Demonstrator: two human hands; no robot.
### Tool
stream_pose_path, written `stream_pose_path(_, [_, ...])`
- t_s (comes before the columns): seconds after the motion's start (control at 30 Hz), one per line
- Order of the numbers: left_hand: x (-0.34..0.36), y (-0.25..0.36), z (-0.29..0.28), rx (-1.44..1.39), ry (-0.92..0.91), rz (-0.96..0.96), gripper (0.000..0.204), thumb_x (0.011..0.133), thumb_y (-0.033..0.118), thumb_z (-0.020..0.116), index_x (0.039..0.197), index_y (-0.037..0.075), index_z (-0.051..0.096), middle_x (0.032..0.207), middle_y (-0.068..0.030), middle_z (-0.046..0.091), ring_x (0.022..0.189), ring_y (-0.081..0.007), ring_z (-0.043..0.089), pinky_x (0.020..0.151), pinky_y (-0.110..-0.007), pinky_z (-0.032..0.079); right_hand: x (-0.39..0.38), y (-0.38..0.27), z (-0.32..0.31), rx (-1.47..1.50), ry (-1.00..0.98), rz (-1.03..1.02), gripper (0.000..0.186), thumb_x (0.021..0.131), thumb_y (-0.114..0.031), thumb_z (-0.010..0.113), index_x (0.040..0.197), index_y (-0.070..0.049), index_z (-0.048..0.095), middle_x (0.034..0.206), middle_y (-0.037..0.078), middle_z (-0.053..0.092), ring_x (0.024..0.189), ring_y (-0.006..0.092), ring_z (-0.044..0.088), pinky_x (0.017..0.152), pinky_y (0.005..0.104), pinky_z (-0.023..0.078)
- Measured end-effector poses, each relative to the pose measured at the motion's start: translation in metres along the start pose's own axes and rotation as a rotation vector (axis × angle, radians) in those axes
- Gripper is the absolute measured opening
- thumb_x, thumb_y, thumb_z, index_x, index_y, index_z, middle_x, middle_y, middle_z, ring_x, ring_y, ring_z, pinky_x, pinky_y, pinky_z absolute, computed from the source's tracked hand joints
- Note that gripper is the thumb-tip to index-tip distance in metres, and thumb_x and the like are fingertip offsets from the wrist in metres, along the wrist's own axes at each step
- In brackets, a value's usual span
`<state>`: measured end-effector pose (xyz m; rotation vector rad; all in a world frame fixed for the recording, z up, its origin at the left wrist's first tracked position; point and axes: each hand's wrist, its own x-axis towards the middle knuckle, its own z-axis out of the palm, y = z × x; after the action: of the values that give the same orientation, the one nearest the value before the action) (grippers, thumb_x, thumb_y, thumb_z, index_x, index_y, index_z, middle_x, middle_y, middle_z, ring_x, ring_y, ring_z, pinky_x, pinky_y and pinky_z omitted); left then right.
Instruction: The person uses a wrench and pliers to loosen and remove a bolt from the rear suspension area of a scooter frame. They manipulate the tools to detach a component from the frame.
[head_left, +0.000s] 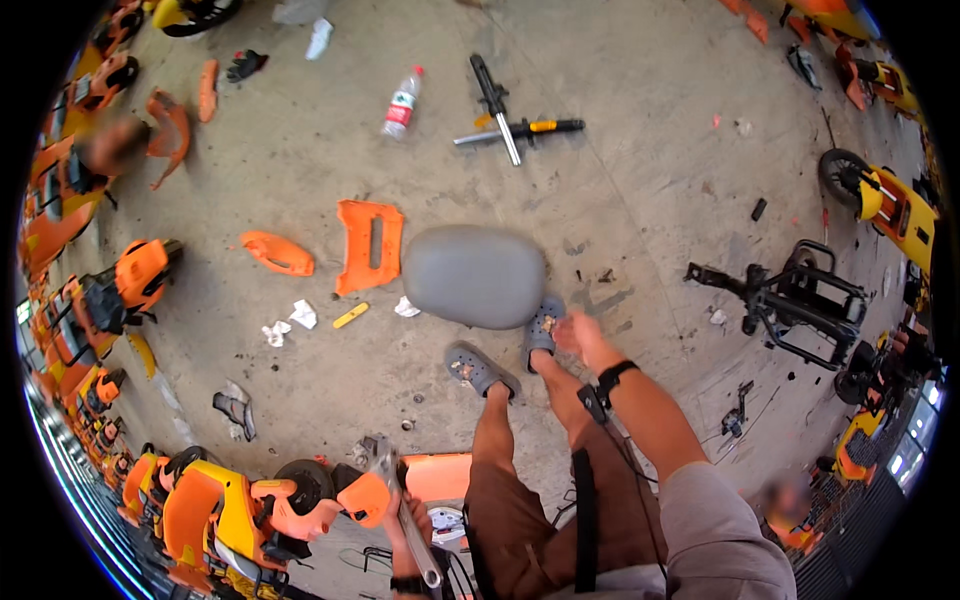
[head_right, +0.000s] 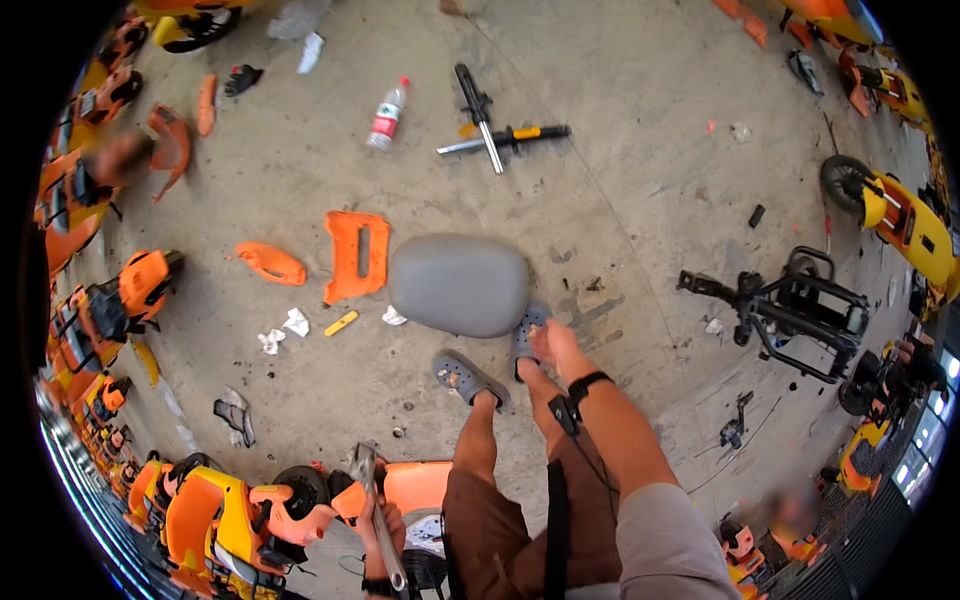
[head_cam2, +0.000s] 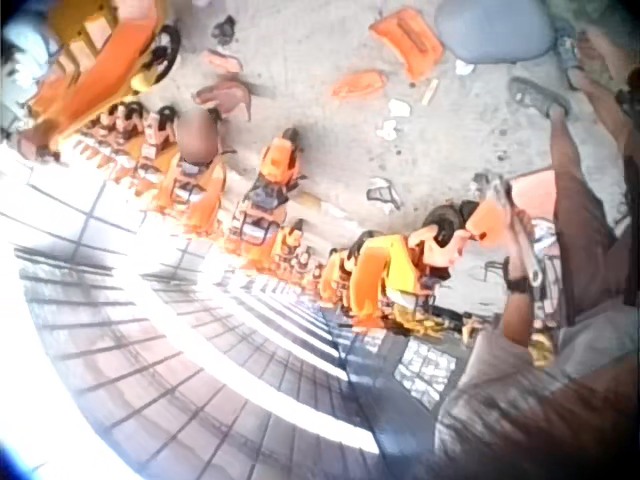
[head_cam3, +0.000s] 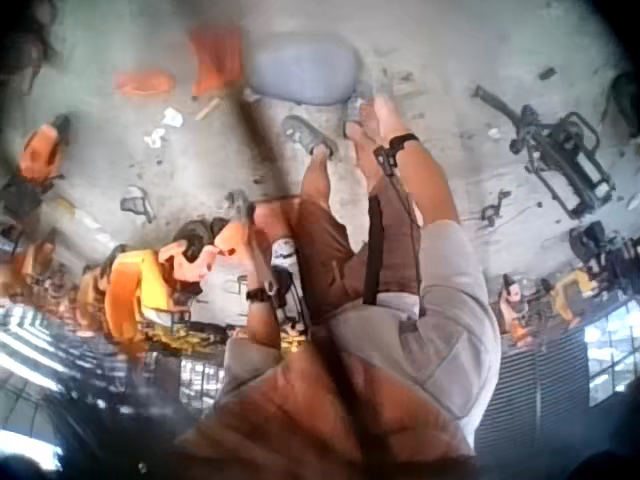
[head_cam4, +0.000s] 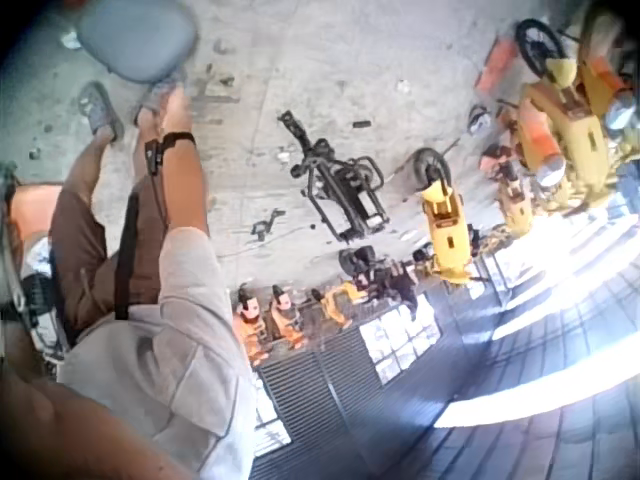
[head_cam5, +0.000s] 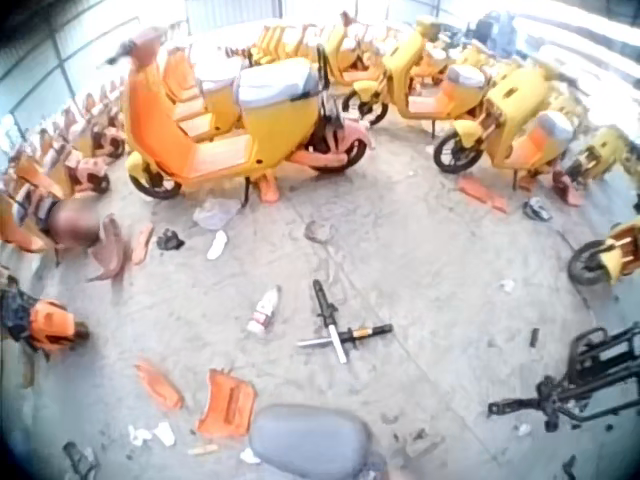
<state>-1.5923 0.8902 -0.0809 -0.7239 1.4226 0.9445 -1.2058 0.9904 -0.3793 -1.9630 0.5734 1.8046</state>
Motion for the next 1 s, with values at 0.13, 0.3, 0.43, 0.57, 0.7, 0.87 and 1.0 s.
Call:
stream_pose_path(0.13, [0.083,-0.007,-0.06,0.15,0.233,-0.072,0.015,0.088,0.017,0.059,0.083,0.005,0.052,0.064,-0.0008,0.046,0.046,-0.0096,0.036,0.037,-0.021,0.031,0.2,-0.027,-0.044,-0.517,0.304,-0.318,0.05,0.096,-0.046,0.04,0.095,-0.002,0.064,0.083,0.007,0.064,0.07,0.0214,0.057,0.066,0.0356,0.047])
stream_pose_path(0.3, [0.115,0.002,-0.038,0.265,0.337,-0.087,0.015,0.088,0.016,0.059,0.083,0.005,0.052,0.065,-0.0012,0.046,0.046,-0.01,0.037,0.037,-0.021,0.031,0.219,-0.06,0.023,-0.134,0.142,-0.158,0.063,0.098,-0.055,0.032,0.131,-0.005,0.052,0.124,0.011,0.057,0.111,0.0249,0.051,0.095,0.0403,0.038])
stream_pose_path(0.43, [0.106,0.018,-0.048,0.281,0.36,-0.085,0.014,0.087,0.016,0.059,0.083,0.005,0.052,0.065,-0.0015,0.046,0.046,-0.0103,0.037,0.037,-0.021,0.031,0.162,-0.041,0.055,0.106,-0.255,-0.208,0.073,0.095,-0.061,0.038,0.142,-0.005,0.04,0.143,0.009,0.044,0.133,0.0247,0.036,0.106,0.0406,0.028])
stream_pose_path(0.57, [0.099,0.03,-0.024,0.361,0.249,-0.129,0.014,0.087,0.015,0.059,0.083,0.004,0.052,0.065,-0.0018,0.046,0.046,-0.0106,0.037,0.037,-0.021,0.031,0.107,-0.044,0.026,-0.295,-0.221,-0.239,0.083,0.079,-0.059,0.067,0.126,0.008,0.053,0.12,0.017,0.062,0.104,0.0235,0.061,0.086,0.0373,0.048])
stream_pose_path(0.7, [0.077,0.047,0.012,0.457,0.116,-0.126,0.013,0.086,0.015,0.06,0.083,0.004,0.052,0.065,-0.0021,0.046,0.046,-0.0109,0.037,0.037,-0.021,0.032,-0.016,-0.051,0.085,-0.622,-0.145,-0.441,0.084,0.07,-0.064,0.072,0.109,0.009,0.064,0.1,0.018,0.069,0.088,0.0244,0.066,0.078,0.037,0.051])
stream_pose_path(0.87, [0.035,0.056,0.087,0.632,-0.122,-0.125,0.013,0.086,0.014,0.06,0.083,0.004,0.052,0.065,-0.0024,0.047,0.047,-0.0113,0.038,0.037,-0.021,0.032,-0.146,-0.04,0.133,-0.807,0.089,-0.763,0.078,0.073,-0.066,0.065,0.097,0.009,0.066,0.099,0.029,0.065,0.095,0.0416,0.063,0.082,0.0432,0.05])
stream_pose_path(1.0, [-0.015,0.062,0.131,0.737,-0.271,-0.132,0.012,0.085,0.013,0.06,0.083,0.004,0.052,0.066,-0.0027,0.047,0.047,-0.0116,0.038,0.038,-0.022,0.032,-0.239,-0.016,0.054,-0.784,0.22,-0.793,0.075,0.076,-0.065,0.063,0.102,0.006,0.065,0.104,0.027,0.064,0.099,0.0407,0.061,0.084,0.046,0.049])
